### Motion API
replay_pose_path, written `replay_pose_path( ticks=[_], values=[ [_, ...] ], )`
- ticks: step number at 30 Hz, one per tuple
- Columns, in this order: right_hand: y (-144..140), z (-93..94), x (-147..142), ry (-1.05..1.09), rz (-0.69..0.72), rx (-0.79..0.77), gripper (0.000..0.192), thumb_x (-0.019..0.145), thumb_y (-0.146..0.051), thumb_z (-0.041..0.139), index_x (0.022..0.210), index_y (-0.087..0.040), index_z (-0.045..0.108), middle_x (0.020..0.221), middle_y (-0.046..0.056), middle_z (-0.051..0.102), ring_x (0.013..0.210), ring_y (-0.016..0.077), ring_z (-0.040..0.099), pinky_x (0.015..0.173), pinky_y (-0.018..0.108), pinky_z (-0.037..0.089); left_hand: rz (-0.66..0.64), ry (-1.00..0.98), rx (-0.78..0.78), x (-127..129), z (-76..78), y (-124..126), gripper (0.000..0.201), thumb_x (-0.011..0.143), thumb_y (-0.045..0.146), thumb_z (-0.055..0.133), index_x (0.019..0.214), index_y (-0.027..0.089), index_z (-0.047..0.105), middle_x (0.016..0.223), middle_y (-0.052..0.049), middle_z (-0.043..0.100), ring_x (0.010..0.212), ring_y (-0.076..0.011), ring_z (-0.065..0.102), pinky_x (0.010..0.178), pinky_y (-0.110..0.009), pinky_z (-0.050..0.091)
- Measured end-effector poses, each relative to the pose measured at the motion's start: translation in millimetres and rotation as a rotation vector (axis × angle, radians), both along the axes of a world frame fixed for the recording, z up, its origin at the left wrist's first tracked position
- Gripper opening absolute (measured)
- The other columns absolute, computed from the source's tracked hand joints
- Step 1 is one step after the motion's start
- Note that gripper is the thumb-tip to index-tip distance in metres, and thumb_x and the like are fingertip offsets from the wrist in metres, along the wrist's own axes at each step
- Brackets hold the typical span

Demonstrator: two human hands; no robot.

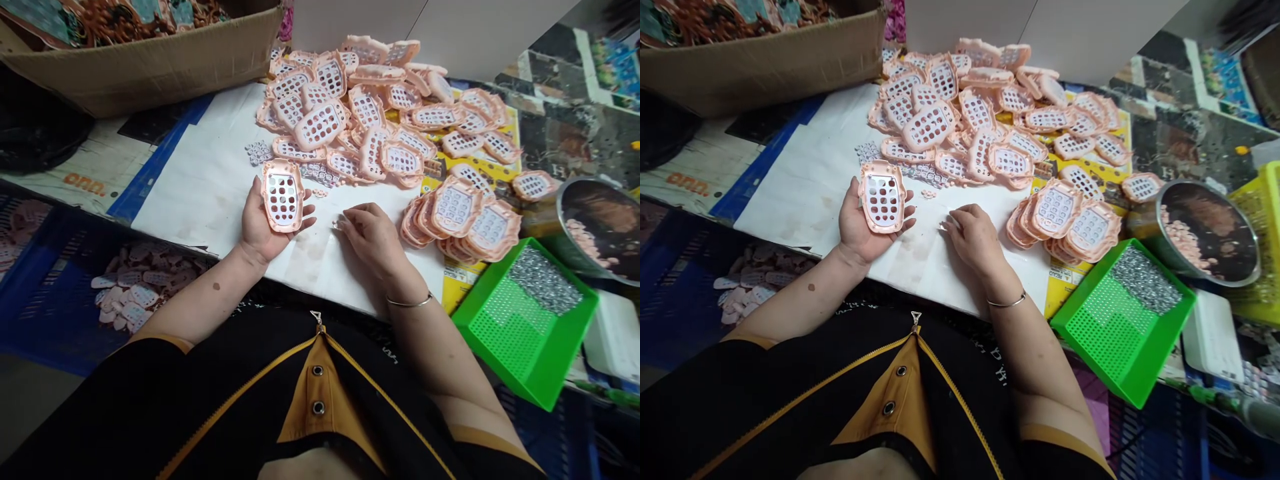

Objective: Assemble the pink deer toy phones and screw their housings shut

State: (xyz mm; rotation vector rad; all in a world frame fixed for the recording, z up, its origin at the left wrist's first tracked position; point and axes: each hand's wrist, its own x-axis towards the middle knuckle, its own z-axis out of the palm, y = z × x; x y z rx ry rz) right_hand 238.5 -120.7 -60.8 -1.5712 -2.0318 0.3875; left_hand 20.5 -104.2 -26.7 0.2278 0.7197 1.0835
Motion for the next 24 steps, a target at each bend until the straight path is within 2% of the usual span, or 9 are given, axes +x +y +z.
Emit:
replay_pose_path(
  ticks=[3, 6, 10, 12, 16, 18, 21, 24],
  values=[
    [-3.7, -1.3, -5.0, -0.091, 0.06, 0.045, 0.015, 0.091, -0.027, 0.058, 0.09, -0.02, 0.071, 0.1, 0.013, 0.069, 0.093, 0.0279, 0.061, 0.087, 0.046, 0.051, 0.005, -0.023, 0.009, -0.3, -2.4, 0.6, 0.074, 0.094, 0.069, 0.032, 0.139, 0.015, 0.054, 0.096, -0.01, 0.076, 0.079, -0.023, 0.074, 0.073, -0.037, 0.063],
    [-6.3, -5.4, -8.2, -0.113, 0.063, 0.106, 0.015, 0.092, -0.022, 0.054, 0.09, -0.02, 0.069, 0.092, 0.012, 0.068, 0.087, 0.0274, 0.059, 0.081, 0.044, 0.05, -0.016, -0.058, 0.045, -0.8, -6.2, 1.4, 0.071, 0.092, 0.067, 0.038, 0.139, 0.016, 0.054, 0.091, -0.009, 0.076, 0.078, -0.0244, 0.075, 0.073, -0.038, 0.063],
    [-5.9, -8.8, -8.2, -0.055, -0.014, 0.177, 0.03, 0.091, -0.016, 0.048, 0.112, -0.022, 0.068, 0.089, 0.01, 0.066, 0.083, 0.0255, 0.059, 0.076, 0.042, 0.05, -0.064, -0.078, 0.069, -1.0, -8.8, 1.6, 0.07, 0.091, 0.065, 0.041, 0.138, 0.014, 0.054, 0.091, -0.011, 0.076, 0.081, -0.0265, 0.076, 0.074, -0.04, 0.063],
    [-4.7, -7.3, -7.4, 0.002, -0.013, 0.178, 0.032, 0.091, -0.016, 0.047, 0.115, -0.023, 0.068, 0.089, 0.009, 0.065, 0.081, 0.0235, 0.06, 0.074, 0.04, 0.051, -0.071, -0.067, 0.071, -0.6, -8.8, 1.5, 0.07, 0.092, 0.064, 0.04, 0.138, 0.013, 0.053, 0.091, -0.011, 0.076, 0.083, -0.0274, 0.076, 0.077, -0.041, 0.062],
    [-4.3, 2.6, -13.2, 0.215, -0.071, 0.147, 0.006, 0.088, -0.024, 0.058, 0.088, -0.023, 0.064, 0.081, 0.004, 0.068, 0.075, 0.0196, 0.061, 0.072, 0.038, 0.054, -0.095, -0.052, 0.068, 0.3, -8.7, 0.9, 0.071, 0.091, 0.064, 0.042, 0.139, 0.012, 0.053, 0.09, -0.012, 0.076, 0.085, -0.029, 0.076, 0.081, -0.044, 0.062],
    [-6.6, 9.1, -23.3, 0.392, -0.091, 0.109, 0.008, 0.085, -0.028, 0.064, 0.08, -0.024, 0.06, 0.077, 0.001, 0.069, 0.07, 0.017, 0.061, 0.069, 0.035, 0.054, -0.115, -0.053, 0.068, 1.3, -8.2, 0.2, 0.069, 0.09, 0.062, 0.045, 0.137, 0.013, 0.054, 0.09, -0.011, 0.075, 0.087, -0.0293, 0.075, 0.08, -0.044, 0.062],
    [-12.7, 17.3, -45.2, 0.634, 0.017, 0.061, 0.008, 0.086, -0.031, 0.066, 0.087, -0.024, 0.063, 0.081, 0.0, 0.072, 0.07, 0.0155, 0.065, 0.069, 0.033, 0.057, -0.106, -0.063, 0.1, 3.9, -6.3, -1.4, 0.059, 0.09, 0.059, 0.047, 0.13, 0.017, 0.058, 0.088, -0.008, 0.075, 0.09, -0.0288, 0.075, 0.076, -0.041, 0.062],
    [-17.1, 21.5, -64.7, 0.58, 0.16, 0.122, 0.008, 0.091, -0.028, 0.063, 0.091, -0.025, 0.07, 0.091, 0.002, 0.074, 0.084, 0.0173, 0.069, 0.08, 0.037, 0.058, -0.069, -0.04, 0.132, 6.5, -4.5, -2.8, 0.049, 0.091, 0.054, 0.049, 0.123, 0.019, 0.061, 0.087, -0.006, 0.074, 0.093, -0.0274, 0.073, 0.074, -0.038, 0.061]
  ],
)
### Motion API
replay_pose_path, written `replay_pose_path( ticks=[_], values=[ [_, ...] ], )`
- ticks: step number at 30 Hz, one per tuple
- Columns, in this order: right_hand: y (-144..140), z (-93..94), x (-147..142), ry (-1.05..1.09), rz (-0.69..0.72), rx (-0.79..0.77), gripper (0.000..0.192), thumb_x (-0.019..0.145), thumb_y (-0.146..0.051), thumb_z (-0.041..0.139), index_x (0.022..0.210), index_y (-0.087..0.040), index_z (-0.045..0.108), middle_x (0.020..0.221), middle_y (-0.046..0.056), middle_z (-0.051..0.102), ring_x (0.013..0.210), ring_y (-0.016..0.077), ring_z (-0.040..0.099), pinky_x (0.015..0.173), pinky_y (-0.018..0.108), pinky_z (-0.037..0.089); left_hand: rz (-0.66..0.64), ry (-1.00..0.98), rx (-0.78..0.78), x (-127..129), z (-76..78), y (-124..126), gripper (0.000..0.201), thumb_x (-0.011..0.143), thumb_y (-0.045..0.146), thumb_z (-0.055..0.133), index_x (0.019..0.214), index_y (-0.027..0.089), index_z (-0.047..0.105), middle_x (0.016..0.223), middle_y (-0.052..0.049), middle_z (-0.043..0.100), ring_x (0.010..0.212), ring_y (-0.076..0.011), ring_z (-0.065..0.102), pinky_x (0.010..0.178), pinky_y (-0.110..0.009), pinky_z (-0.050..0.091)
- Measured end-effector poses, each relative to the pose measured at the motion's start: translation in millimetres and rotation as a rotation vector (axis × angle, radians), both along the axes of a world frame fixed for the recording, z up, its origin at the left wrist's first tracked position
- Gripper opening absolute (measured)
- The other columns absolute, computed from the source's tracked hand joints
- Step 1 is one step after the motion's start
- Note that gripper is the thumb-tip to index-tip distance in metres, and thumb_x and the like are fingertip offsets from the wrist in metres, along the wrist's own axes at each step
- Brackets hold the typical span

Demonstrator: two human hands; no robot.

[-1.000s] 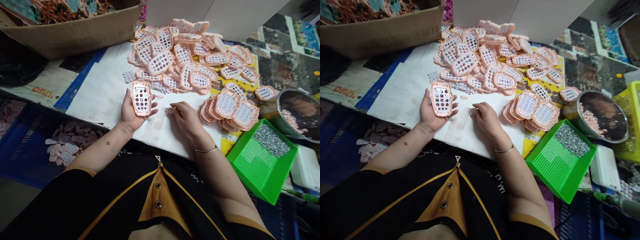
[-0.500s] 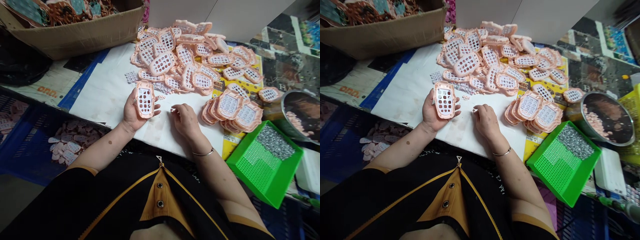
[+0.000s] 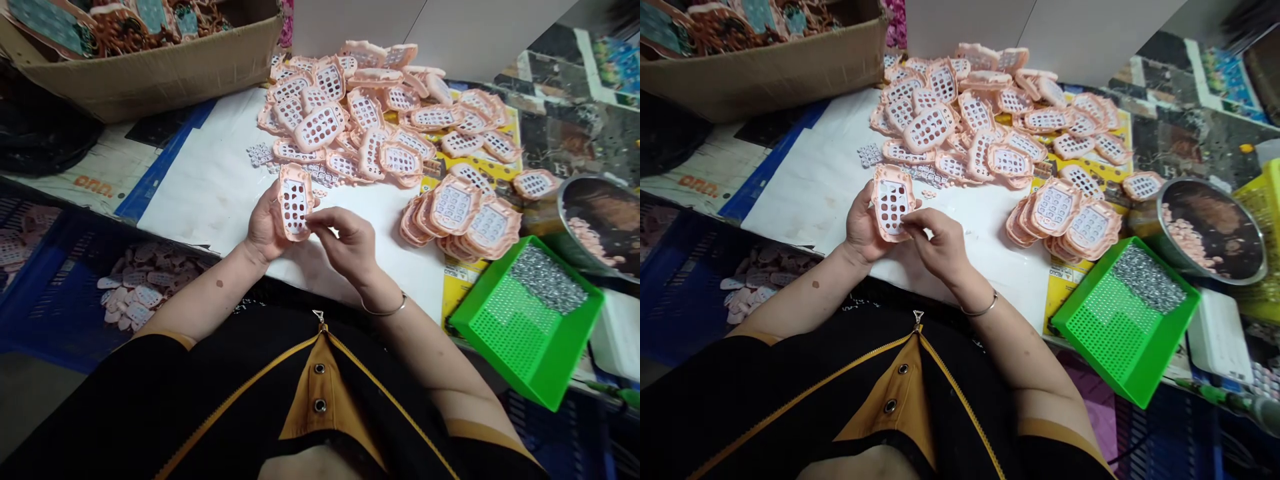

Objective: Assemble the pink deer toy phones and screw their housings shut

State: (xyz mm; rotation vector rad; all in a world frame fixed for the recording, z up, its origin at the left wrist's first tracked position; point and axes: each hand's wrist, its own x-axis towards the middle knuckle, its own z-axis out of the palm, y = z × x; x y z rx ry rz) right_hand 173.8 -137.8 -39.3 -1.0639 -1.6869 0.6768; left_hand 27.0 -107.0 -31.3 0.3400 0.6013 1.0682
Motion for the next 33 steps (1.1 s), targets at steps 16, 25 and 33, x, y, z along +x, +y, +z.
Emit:
replay_pose_path(
  ticks=[16, 25, 33],
  values=[
    [-0.4, -7.4, -3.0, -0.521, -0.107, 0.246, 0.021, 0.097, -0.03, 0.055, 0.092, -0.03, 0.076, 0.087, 0.005, 0.073, 0.082, 0.0214, 0.059, 0.078, 0.04, 0.047, 0.01, -0.038, -0.01, 0.7, -1.8, -0.4, 0.049, 0.092, 0.052, 0.049, 0.129, 0.02, 0.058, 0.097, -0.006, 0.075, 0.107, -0.0302, 0.071, 0.087, -0.043, 0.059],
    [-22.5, 5.8, -9.3, -0.879, 0.071, 0.29, 0.041, 0.09, -0.008, 0.046, 0.126, -0.015, 0.064, 0.109, 0.014, 0.069, 0.099, 0.0271, 0.056, 0.087, 0.043, 0.044, 0.07, 0.044, -0.072, -1.6, -4.8, 1.1, 0.053, 0.087, 0.054, 0.055, 0.13, 0.023, 0.059, 0.102, -0.008, 0.073, 0.106, -0.032, 0.07, 0.088, -0.043, 0.059],
    [6.5, 6.6, 16.0, -0.674, 0.066, 0.231, 0.045, 0.088, -0.013, 0.047, 0.132, -0.013, 0.058, 0.117, 0.016, 0.067, 0.109, 0.0288, 0.058, 0.094, 0.045, 0.048, 0.178, 0.039, -0.036, -3.3, -2.9, -1.8, 0.053, 0.089, 0.056, 0.052, 0.129, 0.023, 0.059, 0.091, -0.006, 0.072, 0.101, -0.0279, 0.071, 0.093, -0.042, 0.057]
  ],
)
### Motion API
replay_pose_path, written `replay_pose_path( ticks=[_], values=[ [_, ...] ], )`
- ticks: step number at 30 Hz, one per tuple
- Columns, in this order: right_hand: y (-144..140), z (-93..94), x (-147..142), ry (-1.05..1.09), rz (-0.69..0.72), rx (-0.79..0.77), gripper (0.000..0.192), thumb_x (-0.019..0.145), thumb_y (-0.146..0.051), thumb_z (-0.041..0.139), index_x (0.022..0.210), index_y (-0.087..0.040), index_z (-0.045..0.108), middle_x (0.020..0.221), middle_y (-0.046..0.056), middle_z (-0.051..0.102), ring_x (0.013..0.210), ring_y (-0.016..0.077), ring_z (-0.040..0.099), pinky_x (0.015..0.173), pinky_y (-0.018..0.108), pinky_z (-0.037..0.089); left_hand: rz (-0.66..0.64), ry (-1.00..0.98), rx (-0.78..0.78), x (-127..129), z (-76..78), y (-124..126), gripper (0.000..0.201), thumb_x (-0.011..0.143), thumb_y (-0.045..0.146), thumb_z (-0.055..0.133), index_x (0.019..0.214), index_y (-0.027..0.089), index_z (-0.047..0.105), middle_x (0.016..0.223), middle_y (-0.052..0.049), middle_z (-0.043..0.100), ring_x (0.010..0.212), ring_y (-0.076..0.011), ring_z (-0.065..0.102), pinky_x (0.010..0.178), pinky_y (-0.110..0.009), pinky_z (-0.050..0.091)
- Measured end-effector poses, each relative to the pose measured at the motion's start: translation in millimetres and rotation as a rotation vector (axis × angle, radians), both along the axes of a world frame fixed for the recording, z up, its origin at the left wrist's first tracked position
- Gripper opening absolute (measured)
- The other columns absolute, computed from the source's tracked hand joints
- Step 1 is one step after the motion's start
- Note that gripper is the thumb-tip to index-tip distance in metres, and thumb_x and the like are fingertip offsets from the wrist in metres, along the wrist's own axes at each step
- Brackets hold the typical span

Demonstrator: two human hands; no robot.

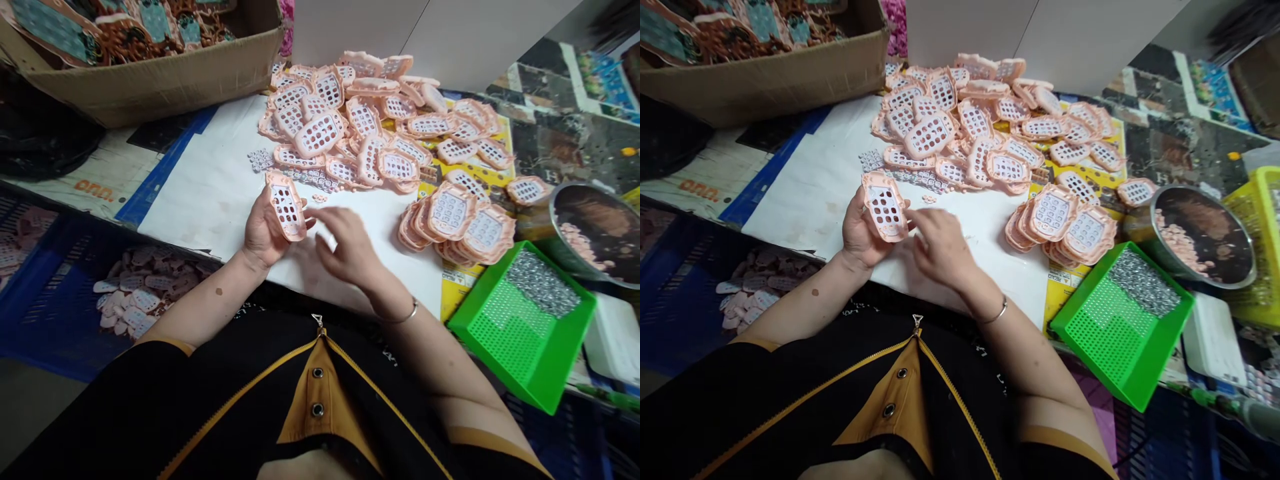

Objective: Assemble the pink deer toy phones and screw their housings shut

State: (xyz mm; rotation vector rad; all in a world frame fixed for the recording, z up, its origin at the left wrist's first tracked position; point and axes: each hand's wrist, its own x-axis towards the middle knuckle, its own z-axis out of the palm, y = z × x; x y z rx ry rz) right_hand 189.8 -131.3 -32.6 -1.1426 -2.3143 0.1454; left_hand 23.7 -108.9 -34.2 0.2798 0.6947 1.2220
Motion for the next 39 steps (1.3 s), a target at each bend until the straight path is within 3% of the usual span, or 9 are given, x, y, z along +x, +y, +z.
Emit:
replay_pose_path(
  ticks=[4, 7, 11, 16, 19, 22, 29, 34, 39],
  values=[
    [59.7, -7.3, 18.8, -0.097, -0.284, -0.039, 0.027, 0.088, -0.016, 0.049, 0.105, -0.017, 0.071, 0.101, 0.017, 0.068, 0.097, 0.0332, 0.059, 0.088, 0.054, 0.048, -0.029, -0.015, -0.024, -1.9, -1.1, 1.1, 0.058, 0.087, 0.057, 0.052, 0.13, 0.018, 0.056, 0.086, -0.007, 0.073, 0.086, -0.0257, 0.074, 0.086, -0.041, 0.059],
    [95.1, -18.3, 12.7, -0.155, -0.291, 0.015, 0.022, 0.088, -0.018, 0.053, 0.097, -0.019, 0.072, 0.104, 0.017, 0.066, 0.104, 0.0362, 0.056, 0.091, 0.059, 0.046, -0.051, -0.027, -0.034, -1.6, -2.5, 2.7, 0.057, 0.087, 0.056, 0.053, 0.127, 0.016, 0.057, 0.085, -0.008, 0.073, 0.085, -0.026, 0.074, 0.086, -0.042, 0.059],
    [113.6, -25.5, 2.3, -0.179, -0.24, 0.044, 0.022, 0.091, -0.019, 0.048, 0.088, -0.019, 0.07, 0.105, 0.018, 0.066, 0.108, 0.037, 0.054, 0.095, 0.062, 0.043, -0.055, -0.052, -0.041, -1.4, -2.4, 3.3, 0.052, 0.087, 0.055, 0.053, 0.122, 0.017, 0.059, 0.084, -0.007, 0.074, 0.08, -0.0247, 0.074, 0.088, -0.043, 0.059],
    [108.9, -17.7, 13.1, 0.229, -0.36, 0.037, 0.02, 0.091, -0.027, 0.052, 0.082, -0.023, 0.069, 0.098, 0.011, 0.07, 0.098, 0.0279, 0.061, 0.093, 0.053, 0.048, -0.071, -0.089, -0.034, -2.1, -1.9, 3.1, 0.044, 0.088, 0.053, 0.051, 0.111, 0.017, 0.06, 0.083, -0.007, 0.074, 0.074, -0.0233, 0.074, 0.079, -0.04, 0.06],
    [97.8, -13.9, 19.2, 0.712, -0.408, -0.251, 0.02, 0.089, -0.036, 0.057, 0.081, -0.021, 0.068, 0.077, 0.003, 0.067, 0.073, 0.0167, 0.061, 0.072, 0.037, 0.054, -0.074, -0.088, -0.021, -1.8, -1.9, 3.1, 0.043, 0.087, 0.054, 0.053, 0.108, 0.017, 0.06, 0.084, -0.007, 0.074, 0.074, -0.023, 0.074, 0.077, -0.038, 0.06],
    [82.2, -11.5, 19.4, 1.063, -0.392, -0.533, 0.028, 0.08, -0.048, 0.07, 0.076, -0.02, 0.065, 0.068, -0.002, 0.062, 0.058, 0.0089, 0.056, 0.054, 0.023, 0.049, -0.073, -0.077, -0.008, -1.6, -1.9, 3.2, 0.044, 0.086, 0.053, 0.055, 0.109, 0.016, 0.06, 0.085, -0.007, 0.074, 0.077, -0.0233, 0.075, 0.083, -0.041, 0.06],
    [46.8, -1.7, 6.6, 1.297, -0.27, -0.719, 0.041, 0.064, -0.052, 0.085, 0.077, -0.021, 0.061, 0.064, -0.007, 0.059, 0.053, 0.0059, 0.057, 0.051, 0.019, 0.053, -0.15, -0.067, 0.055, -3.8, -7.1, 4.3, 0.046, 0.084, 0.055, 0.059, 0.11, 0.017, 0.061, 0.087, -0.006, 0.075, 0.083, -0.0268, 0.076, 0.087, -0.046, 0.06],
    [30.9, -2.9, 1.1, 1.206, -0.28, -0.614, 0.036, 0.073, -0.052, 0.078, 0.086, -0.022, 0.061, 0.072, -0.005, 0.064, 0.057, 0.0076, 0.058, 0.052, 0.022, 0.052, -0.21, -0.037, 0.108, -3.2, -12.7, 3.3, 0.053, 0.074, 0.057, 0.072, 0.108, 0.017, 0.063, 0.087, -0.005, 0.075, 0.078, -0.0251, 0.075, 0.083, -0.043, 0.061],
    [16.8, -1.2, -6.1, 0.622, -0.369, -0.105, 0.021, 0.089, -0.042, 0.063, 0.087, -0.021, 0.067, 0.075, 0.0, 0.067, 0.06, 0.0122, 0.057, 0.061, 0.03, 0.05, -0.197, -0.01, 0.153, 0.1, -12.2, 0.2, 0.039, 0.076, 0.044, 0.077, 0.103, 0.018, 0.065, 0.086, -0.002, 0.074, 0.078, -0.0199, 0.072, 0.084, -0.038, 0.058]
  ],
)
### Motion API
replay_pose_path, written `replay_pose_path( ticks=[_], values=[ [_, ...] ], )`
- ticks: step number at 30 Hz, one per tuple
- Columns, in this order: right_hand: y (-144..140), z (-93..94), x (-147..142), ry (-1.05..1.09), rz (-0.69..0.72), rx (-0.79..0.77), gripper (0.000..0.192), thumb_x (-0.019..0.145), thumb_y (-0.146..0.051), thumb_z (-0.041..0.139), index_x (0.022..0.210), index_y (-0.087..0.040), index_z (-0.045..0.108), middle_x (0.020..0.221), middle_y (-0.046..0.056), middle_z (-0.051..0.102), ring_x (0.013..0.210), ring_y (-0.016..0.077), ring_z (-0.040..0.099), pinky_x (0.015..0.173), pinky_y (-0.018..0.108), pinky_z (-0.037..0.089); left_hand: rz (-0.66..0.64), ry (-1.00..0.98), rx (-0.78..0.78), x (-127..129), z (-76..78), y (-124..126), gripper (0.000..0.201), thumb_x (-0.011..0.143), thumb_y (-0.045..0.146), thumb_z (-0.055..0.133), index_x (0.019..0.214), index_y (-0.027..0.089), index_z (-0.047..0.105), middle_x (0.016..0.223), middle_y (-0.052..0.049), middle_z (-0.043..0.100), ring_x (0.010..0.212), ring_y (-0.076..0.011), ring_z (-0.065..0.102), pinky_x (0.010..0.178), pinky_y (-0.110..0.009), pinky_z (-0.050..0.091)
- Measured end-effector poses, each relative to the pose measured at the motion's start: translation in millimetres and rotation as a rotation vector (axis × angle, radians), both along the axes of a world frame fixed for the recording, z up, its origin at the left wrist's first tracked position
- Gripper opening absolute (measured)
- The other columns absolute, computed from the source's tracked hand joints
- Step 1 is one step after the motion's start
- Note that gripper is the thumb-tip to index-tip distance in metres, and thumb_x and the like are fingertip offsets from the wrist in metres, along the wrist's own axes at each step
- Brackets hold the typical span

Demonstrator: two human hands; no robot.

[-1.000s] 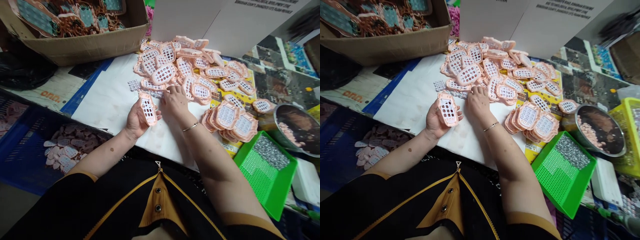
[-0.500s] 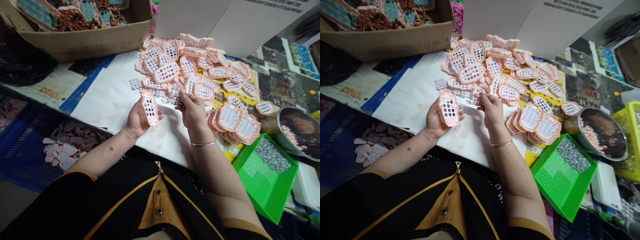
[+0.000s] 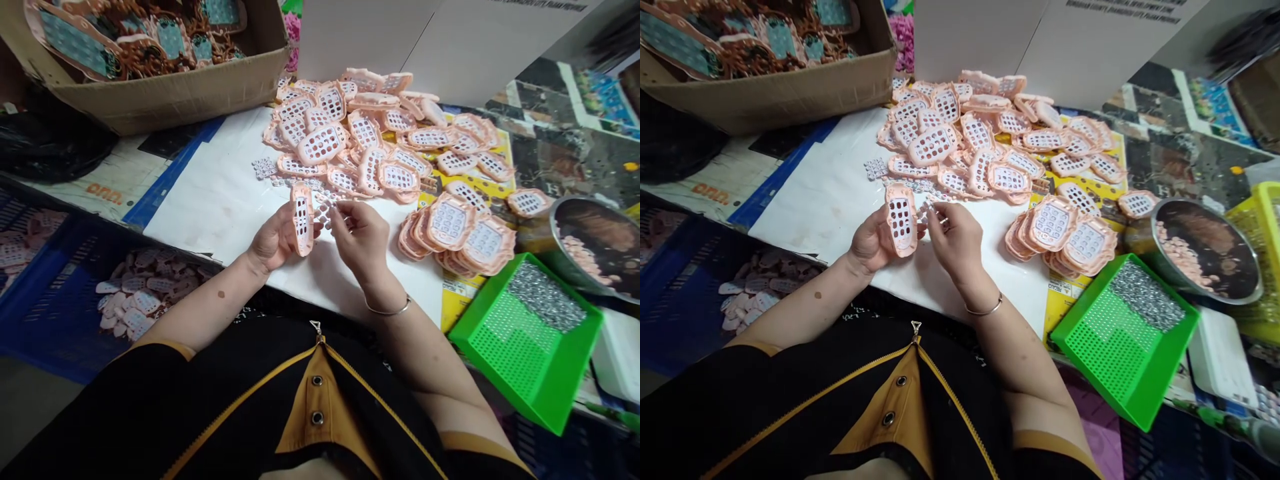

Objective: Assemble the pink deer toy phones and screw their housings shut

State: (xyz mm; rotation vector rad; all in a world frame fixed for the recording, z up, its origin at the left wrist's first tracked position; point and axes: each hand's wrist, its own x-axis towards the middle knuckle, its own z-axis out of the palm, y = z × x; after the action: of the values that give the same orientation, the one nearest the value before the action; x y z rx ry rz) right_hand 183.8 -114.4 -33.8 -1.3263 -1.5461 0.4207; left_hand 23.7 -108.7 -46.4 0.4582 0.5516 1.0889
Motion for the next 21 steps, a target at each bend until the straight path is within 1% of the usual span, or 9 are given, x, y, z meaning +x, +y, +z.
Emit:
replay_pose_path(
  ticks=[1, 3, 6, 9, 12, 14, 16, 19, 21],
  values=[
    [-2.3, 0.7, -2.9, -0.105, -0.013, 0.073, 0.02, 0.09, -0.04, 0.06, 0.086, -0.021, 0.068, 0.075, 0.002, 0.068, 0.062, 0.0132, 0.058, 0.063, 0.031, 0.05, -0.007, 0.003, 0.002, 0.6, 0.8, -0.4, 0.035, 0.077, 0.041, 0.077, 0.101, 0.018, 0.065, 0.085, -0.002, 0.073, 0.077, -0.0185, 0.072, 0.083, -0.036, 0.057],
    [-5.9, 1.4, -9.6, -0.223, 0.0, 0.166, 0.023, 0.093, -0.038, 0.057, 0.086, -0.021, 0.07, 0.076, 0.003, 0.067, 0.064, 0.0142, 0.058, 0.063, 0.03, 0.05, -0.015, 0.008, 0.004, 1.4, 3.0, -0.9, 0.027, 0.078, 0.033, 0.077, 0.097, 0.017, 0.066, 0.084, -0.001, 0.071, 0.075, -0.0145, 0.069, 0.076, -0.029, 0.055],
    [-8.8, 0.1, -19.0, -0.229, 0.072, 0.188, 0.025, 0.096, -0.037, 0.055, 0.092, -0.019, 0.072, 0.079, 0.004, 0.066, 0.062, 0.0128, 0.058, 0.058, 0.028, 0.05, -0.021, 0.028, 0.01, 1.7, 6.2, -1.0, 0.021, 0.079, 0.028, 0.076, 0.093, 0.017, 0.065, 0.08, 0.001, 0.068, 0.069, -0.0103, 0.066, 0.066, -0.023, 0.05],
    [-9.0, -3.0, -23.3, -0.189, 0.111, 0.227, 0.026, 0.098, -0.036, 0.054, 0.098, -0.017, 0.073, 0.083, 0.006, 0.066, 0.065, 0.0128, 0.06, 0.059, 0.027, 0.051, -0.053, 0.043, 0.012, 1.3, 8.0, -0.8, 0.019, 0.081, 0.029, 0.075, 0.092, 0.017, 0.065, 0.08, 0.002, 0.068, 0.069, -0.0106, 0.066, 0.065, -0.023, 0.049],
    [-8.1, -5.8, -21.8, -0.208, 0.142, 0.289, 0.033, 0.101, -0.037, 0.05, 0.105, -0.015, 0.073, 0.086, 0.008, 0.066, 0.074, 0.0155, 0.063, 0.065, 0.029, 0.053, -0.081, 0.026, -0.043, 0.1, 7.7, -0.1, 0.016, 0.084, 0.029, 0.072, 0.09, 0.017, 0.065, 0.077, 0.002, 0.068, 0.066, -0.0102, 0.066, 0.062, -0.022, 0.049],
    [-7.7, -6.9, -18.7, -0.26, 0.219, 0.3, 0.04, 0.103, -0.041, 0.043, 0.111, -0.015, 0.072, 0.088, 0.009, 0.067, 0.08, 0.0174, 0.063, 0.071, 0.032, 0.054, -0.078, 0.017, -0.107, -1.1, 6.7, 1.0, 0.017, 0.087, 0.032, 0.068, 0.086, 0.016, 0.065, 0.073, 0.001, 0.067, 0.062, -0.0104, 0.065, 0.061, -0.023, 0.05],
    [-7.8, -7.3, -15.0, -0.342, 0.294, 0.314, 0.046, 0.105, -0.044, 0.037, 0.114, -0.015, 0.072, 0.092, 0.01, 0.067, 0.086, 0.0191, 0.062, 0.078, 0.035, 0.052, -0.055, 0.004, -0.137, -2.3, 5.5, 2.5, 0.023, 0.09, 0.038, 0.063, 0.086, 0.016, 0.066, 0.071, 0.0, 0.067, 0.06, -0.0112, 0.064, 0.06, -0.025, 0.05],
    [-9.1, -6.7, -10.5, -0.481, 0.331, 0.334, 0.053, 0.105, -0.048, 0.031, 0.119, -0.015, 0.069, 0.107, 0.014, 0.069, 0.098, 0.0215, 0.061, 0.088, 0.039, 0.049, -0.011, -0.03, -0.098, -3.2, 4.8, 4.0, 0.026, 0.091, 0.041, 0.061, 0.093, 0.016, 0.068, 0.075, 0.0, 0.069, 0.064, -0.0122, 0.065, 0.062, -0.026, 0.051],
    [-10.8, -6.0, -9.4, -0.579, 0.344, 0.297, 0.061, 0.103, -0.055, 0.026, 0.129, -0.014, 0.063, 0.123, 0.016, 0.067, 0.111, 0.024, 0.059, 0.096, 0.041, 0.046, 0.024, -0.038, -0.075, -2.9, 5.1, 3.7, 0.025, 0.09, 0.039, 0.062, 0.097, 0.016, 0.068, 0.08, -0.001, 0.071, 0.071, -0.013, 0.068, 0.07, -0.026, 0.053]
  ],
)
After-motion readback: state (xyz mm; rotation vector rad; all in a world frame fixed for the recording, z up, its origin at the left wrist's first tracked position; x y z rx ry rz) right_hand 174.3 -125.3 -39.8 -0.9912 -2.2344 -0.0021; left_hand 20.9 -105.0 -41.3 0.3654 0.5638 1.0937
